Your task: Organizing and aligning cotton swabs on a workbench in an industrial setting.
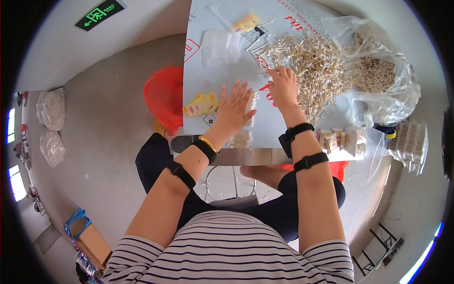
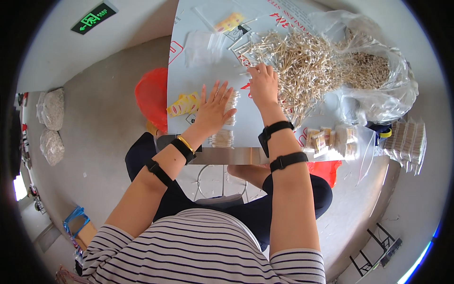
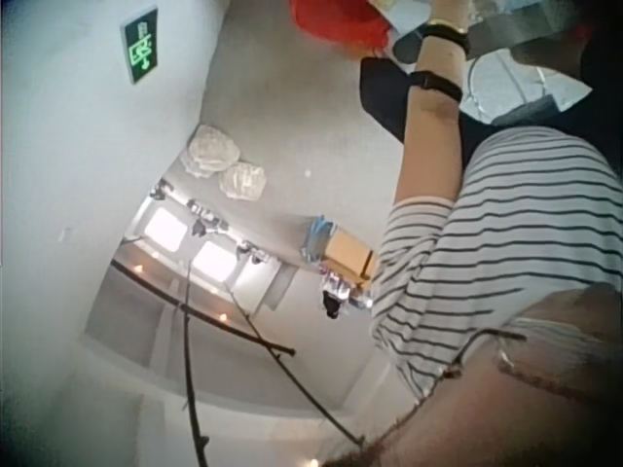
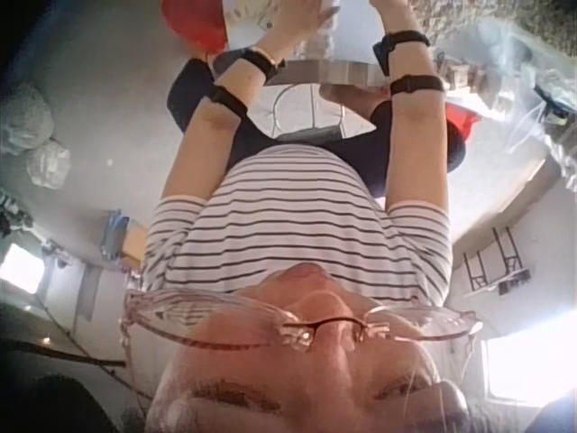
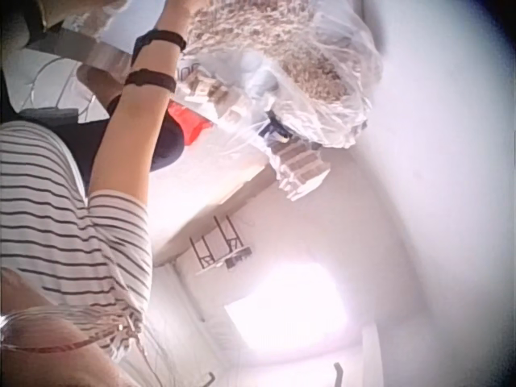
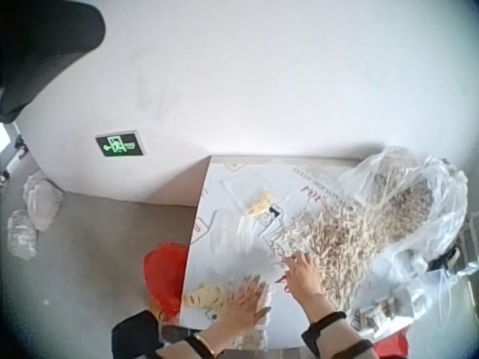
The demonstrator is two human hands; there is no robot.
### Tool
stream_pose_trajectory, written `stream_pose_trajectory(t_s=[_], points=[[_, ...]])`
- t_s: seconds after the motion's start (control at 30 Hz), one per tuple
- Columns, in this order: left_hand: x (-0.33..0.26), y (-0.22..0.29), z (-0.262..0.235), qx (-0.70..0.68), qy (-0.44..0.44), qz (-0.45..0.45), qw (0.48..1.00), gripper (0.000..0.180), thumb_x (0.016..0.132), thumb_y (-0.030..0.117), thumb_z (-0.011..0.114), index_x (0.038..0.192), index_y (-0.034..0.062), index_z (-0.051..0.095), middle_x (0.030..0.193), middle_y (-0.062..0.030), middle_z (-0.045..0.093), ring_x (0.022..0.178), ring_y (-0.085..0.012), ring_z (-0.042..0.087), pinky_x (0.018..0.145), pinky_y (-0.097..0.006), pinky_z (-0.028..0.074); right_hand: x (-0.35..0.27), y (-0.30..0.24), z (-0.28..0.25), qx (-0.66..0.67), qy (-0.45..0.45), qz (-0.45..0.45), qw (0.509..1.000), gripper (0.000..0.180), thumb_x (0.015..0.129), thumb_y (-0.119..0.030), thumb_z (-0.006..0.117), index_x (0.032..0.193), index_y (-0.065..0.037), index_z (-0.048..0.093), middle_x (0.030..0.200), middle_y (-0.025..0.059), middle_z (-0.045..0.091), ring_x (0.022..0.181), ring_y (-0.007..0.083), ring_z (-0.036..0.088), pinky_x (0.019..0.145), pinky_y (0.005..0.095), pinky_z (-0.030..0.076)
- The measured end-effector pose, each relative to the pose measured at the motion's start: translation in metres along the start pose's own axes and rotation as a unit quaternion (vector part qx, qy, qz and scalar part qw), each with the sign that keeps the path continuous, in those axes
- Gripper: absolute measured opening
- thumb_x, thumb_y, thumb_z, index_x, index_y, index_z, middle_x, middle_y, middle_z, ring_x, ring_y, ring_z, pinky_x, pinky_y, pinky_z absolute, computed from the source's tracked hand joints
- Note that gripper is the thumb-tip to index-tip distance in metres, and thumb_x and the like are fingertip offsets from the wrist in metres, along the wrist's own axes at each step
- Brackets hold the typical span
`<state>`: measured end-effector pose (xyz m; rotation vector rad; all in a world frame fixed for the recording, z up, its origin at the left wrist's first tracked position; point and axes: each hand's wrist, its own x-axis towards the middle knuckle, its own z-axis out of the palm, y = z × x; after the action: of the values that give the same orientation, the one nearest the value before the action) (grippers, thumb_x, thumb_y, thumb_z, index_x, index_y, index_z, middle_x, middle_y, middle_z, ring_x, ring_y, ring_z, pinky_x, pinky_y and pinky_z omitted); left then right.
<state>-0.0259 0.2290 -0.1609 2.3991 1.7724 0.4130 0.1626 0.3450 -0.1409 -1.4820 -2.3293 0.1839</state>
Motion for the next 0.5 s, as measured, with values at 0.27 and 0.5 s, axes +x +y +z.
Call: stream_pose_trajectory(t_s=[0.27, 0.5], points=[[-0.002, -0.005, -0.002, -0.011, -0.032, -0.026, 0.999, 0.068, 0.107, 0.053, 0.044, 0.159, 0.0084, 0.039, 0.169, -0.0146, 0.029, 0.160, -0.0342, 0.018, 0.127, -0.063, 0.006, 0.056, 0.014, 0.011, -0.054, -0.070, -0.020, 0.996, 0.013, 0.086, -0.010, 0.072, 0.097, -0.016, 0.075, 0.112, 0.0055, 0.060, 0.113, 0.0284, 0.056, 0.097, 0.0425, 0.046], [0.015, -0.015, -0.004, -0.026, 0.004, -0.034, 0.999, 0.069, 0.108, 0.053, 0.043, 0.161, 0.0086, 0.035, 0.169, -0.0138, 0.029, 0.159, -0.0345, 0.020, 0.126, -0.065, 0.007, 0.047, -0.013, 0.025, 0.007, -0.134, -0.039, 0.990, 0.015, 0.078, -0.023, 0.084, 0.090, -0.017, 0.076, 0.111, 0.0071, 0.062, 0.114, 0.0301, 0.056, 0.098, 0.0453, 0.046]])
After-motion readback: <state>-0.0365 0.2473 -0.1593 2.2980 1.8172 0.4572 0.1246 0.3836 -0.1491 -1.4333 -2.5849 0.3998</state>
